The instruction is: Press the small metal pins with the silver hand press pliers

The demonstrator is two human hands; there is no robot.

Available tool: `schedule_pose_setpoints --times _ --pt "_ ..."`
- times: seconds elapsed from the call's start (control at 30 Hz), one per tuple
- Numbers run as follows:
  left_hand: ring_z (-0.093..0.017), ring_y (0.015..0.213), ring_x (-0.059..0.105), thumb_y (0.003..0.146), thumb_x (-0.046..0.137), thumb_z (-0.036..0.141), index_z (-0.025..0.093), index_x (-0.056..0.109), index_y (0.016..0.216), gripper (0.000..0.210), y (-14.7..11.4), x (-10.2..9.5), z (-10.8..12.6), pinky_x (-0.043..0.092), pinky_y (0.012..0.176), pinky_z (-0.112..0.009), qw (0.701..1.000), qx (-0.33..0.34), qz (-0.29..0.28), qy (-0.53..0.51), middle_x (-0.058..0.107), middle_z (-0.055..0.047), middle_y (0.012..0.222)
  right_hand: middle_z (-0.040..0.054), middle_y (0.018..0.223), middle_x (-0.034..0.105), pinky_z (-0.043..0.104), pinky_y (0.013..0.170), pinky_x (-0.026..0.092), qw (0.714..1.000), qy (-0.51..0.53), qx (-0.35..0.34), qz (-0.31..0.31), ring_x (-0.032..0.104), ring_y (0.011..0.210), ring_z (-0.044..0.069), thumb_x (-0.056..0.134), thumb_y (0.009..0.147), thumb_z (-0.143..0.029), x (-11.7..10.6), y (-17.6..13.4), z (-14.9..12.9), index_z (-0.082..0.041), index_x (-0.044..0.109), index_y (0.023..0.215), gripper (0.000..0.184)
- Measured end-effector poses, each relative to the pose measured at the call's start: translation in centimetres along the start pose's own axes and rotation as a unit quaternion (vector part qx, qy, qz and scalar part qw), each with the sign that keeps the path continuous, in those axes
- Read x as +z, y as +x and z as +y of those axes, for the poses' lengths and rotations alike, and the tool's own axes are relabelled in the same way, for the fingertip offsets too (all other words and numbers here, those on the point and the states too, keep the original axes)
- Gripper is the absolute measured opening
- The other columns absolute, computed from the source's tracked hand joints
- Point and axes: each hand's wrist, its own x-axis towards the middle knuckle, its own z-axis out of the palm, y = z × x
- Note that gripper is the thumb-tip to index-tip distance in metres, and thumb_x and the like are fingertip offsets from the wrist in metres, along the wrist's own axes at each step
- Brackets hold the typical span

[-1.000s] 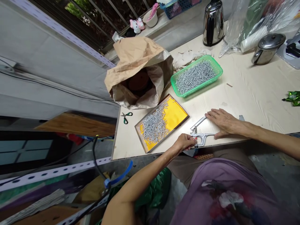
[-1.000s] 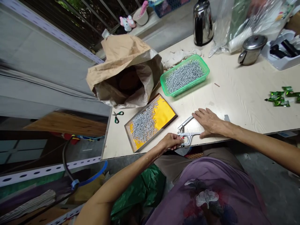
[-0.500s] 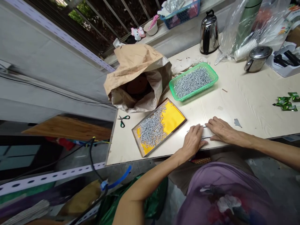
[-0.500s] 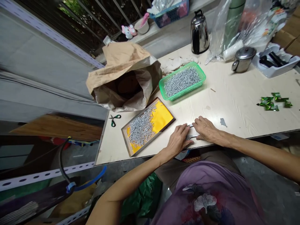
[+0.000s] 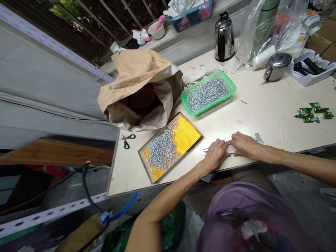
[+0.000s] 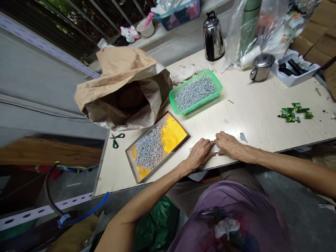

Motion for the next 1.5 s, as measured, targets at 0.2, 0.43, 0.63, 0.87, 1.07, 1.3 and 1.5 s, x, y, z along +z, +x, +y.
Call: schedule_pose_setpoints --times 0.2,0.43,0.63,0.87,1.07,1.3,1.5 --pt "-0.021 0.091 0.055 0.099 0.042 0.032 0.017 0.061 0.094 0.025 0.5 0.3 -0.5 0.049 0.081 -0.035 0.999 -0.021 0.025 -0.033 0.061 -0.006 0.087 0.0066 0.080 0.059 0.030 0.069 0.041 1.000 0.008 -0.008 0.018 0.052 0.078 0.019 0.047 0.094 -0.015 0.8 0.0 0.2 -0.016 0.062 0.082 0.020" --pt "-0.030 0.135 0.043 0.097 0.046 0.028 0.013 0.047 0.131 0.037 -1.1 3.5 1.3 0.042 0.107 -0.051 0.983 -0.038 0.175 -0.051 0.049 -0.021 0.141 0.0148 0.105 0.061 0.037 0.079 0.043 0.999 -0.004 -0.044 0.021 0.053 0.092 0.027 0.070 0.079 -0.044 0.0 0.4 3.0 -0.012 0.060 0.117 0.051" --pt "-0.029 0.138 0.042 0.098 0.044 0.034 0.016 0.045 0.136 0.043 -2.9 6.0 4.4 0.038 0.113 -0.054 0.977 -0.012 0.184 -0.106 0.053 -0.020 0.140 0.0111 0.090 0.065 0.034 0.071 0.038 0.996 -0.060 0.002 0.058 0.054 0.086 0.024 0.049 0.092 -0.025 0.3 3.1 5.3 -0.018 0.068 0.092 0.020" --pt "-0.031 0.136 0.045 0.095 0.047 0.041 0.013 0.046 0.136 0.049 -2.8 5.2 4.6 0.037 0.112 -0.056 0.969 -0.006 0.189 -0.161 0.057 -0.021 0.134 0.0111 0.089 0.066 0.035 0.073 0.035 0.995 -0.084 -0.028 0.055 0.052 0.087 0.024 0.054 0.089 -0.017 -1.5 6.5 1.0 -0.018 0.070 0.088 0.016" --pt "-0.017 0.096 0.068 0.096 0.049 0.040 0.022 0.066 0.113 0.030 -6.1 4.7 5.4 0.055 0.094 -0.030 0.964 0.122 0.175 -0.161 0.072 -0.006 0.096 0.0069 0.084 0.062 0.034 0.069 0.034 0.966 -0.046 -0.254 0.018 0.049 0.086 0.021 0.060 0.085 -0.013 1.9 8.1 -5.9 -0.018 0.065 0.070 0.017" --pt "-0.021 0.090 0.062 0.098 0.040 0.028 0.020 0.069 0.104 0.030 -8.3 -1.1 -5.9 0.054 0.084 -0.039 0.915 -0.166 0.364 -0.058 0.068 -0.010 0.090 0.0044 0.079 0.062 0.033 0.068 0.038 0.955 0.022 -0.279 0.098 0.050 0.077 0.019 0.055 0.086 -0.011 3.7 9.0 -6.1 -0.019 0.061 0.075 0.014" --pt "-0.020 0.091 0.056 0.090 0.053 0.014 0.016 0.070 0.084 0.017 -2.1 -4.7 -15.6 0.048 0.084 -0.036 0.912 -0.276 0.302 -0.028 0.064 -0.007 0.088 0.0068 0.083 0.065 0.032 0.073 0.044 0.946 0.064 -0.108 0.300 0.057 0.082 0.021 0.043 0.095 -0.018 -4.9 11.7 -3.2 -0.020 0.061 0.089 0.019"
